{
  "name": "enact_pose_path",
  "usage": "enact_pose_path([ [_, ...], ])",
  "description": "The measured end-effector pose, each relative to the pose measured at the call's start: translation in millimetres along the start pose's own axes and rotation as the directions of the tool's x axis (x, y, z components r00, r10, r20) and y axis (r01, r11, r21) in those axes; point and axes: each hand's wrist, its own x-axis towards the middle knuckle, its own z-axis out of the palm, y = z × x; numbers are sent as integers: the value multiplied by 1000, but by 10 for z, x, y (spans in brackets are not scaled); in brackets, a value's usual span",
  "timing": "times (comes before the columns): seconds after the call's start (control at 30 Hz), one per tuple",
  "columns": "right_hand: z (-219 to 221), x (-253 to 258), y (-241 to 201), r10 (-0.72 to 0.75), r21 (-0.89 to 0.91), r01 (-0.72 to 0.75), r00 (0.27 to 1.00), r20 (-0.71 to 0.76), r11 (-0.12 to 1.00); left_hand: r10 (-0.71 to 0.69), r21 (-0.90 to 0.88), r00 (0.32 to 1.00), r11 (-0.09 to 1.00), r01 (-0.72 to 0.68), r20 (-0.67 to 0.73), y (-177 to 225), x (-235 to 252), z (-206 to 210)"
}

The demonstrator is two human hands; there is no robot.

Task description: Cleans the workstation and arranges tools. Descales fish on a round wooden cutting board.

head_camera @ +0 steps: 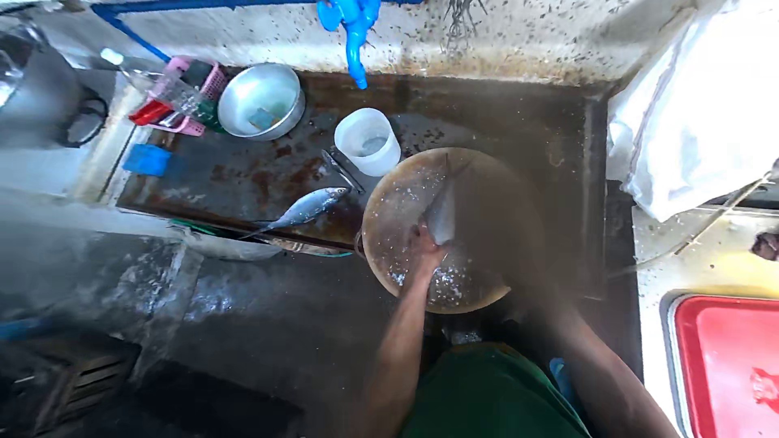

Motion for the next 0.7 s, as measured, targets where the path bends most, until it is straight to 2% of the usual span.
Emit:
enact_pose_path([
  [0.1, -32, -78, -58, 46, 20, -46, 999, 28, 999, 8, -71, 999, 997, -6, 32, 89, 42, 94],
  [0.17, -52, -132, -53, 39, -14, -38, 999, 35, 999, -15, -157, 1000, 988, 16, 4, 126, 99, 200],
  [0.27, -65, -197, -30, 15, -77, -12, 999, 40, 997, -64, -260, 989, 965, 28, -131, 318, 124, 400],
  [0.37, -97, -227, -67, 23, -111, -16, 998, 63, 994, -123, -318, 948, 948, 25, -294, 553, 96, 638],
  [0.47, -108, -269, -123, 11, -159, -4, 999, 48, 987, -140, -398, 950, 917, 18, -278, 688, 57, 744],
  [0.6, -135, -312, -128, 52, -257, -36, 997, 57, 966, -58, -471, 966, 880, -70, -253, 691, 126, 856],
  [0.7, -232, -403, -234, -22, -226, 19, 1000, -11, 974, -41, -491, 963, 866, -99, -268, 666, 162, 931],
])
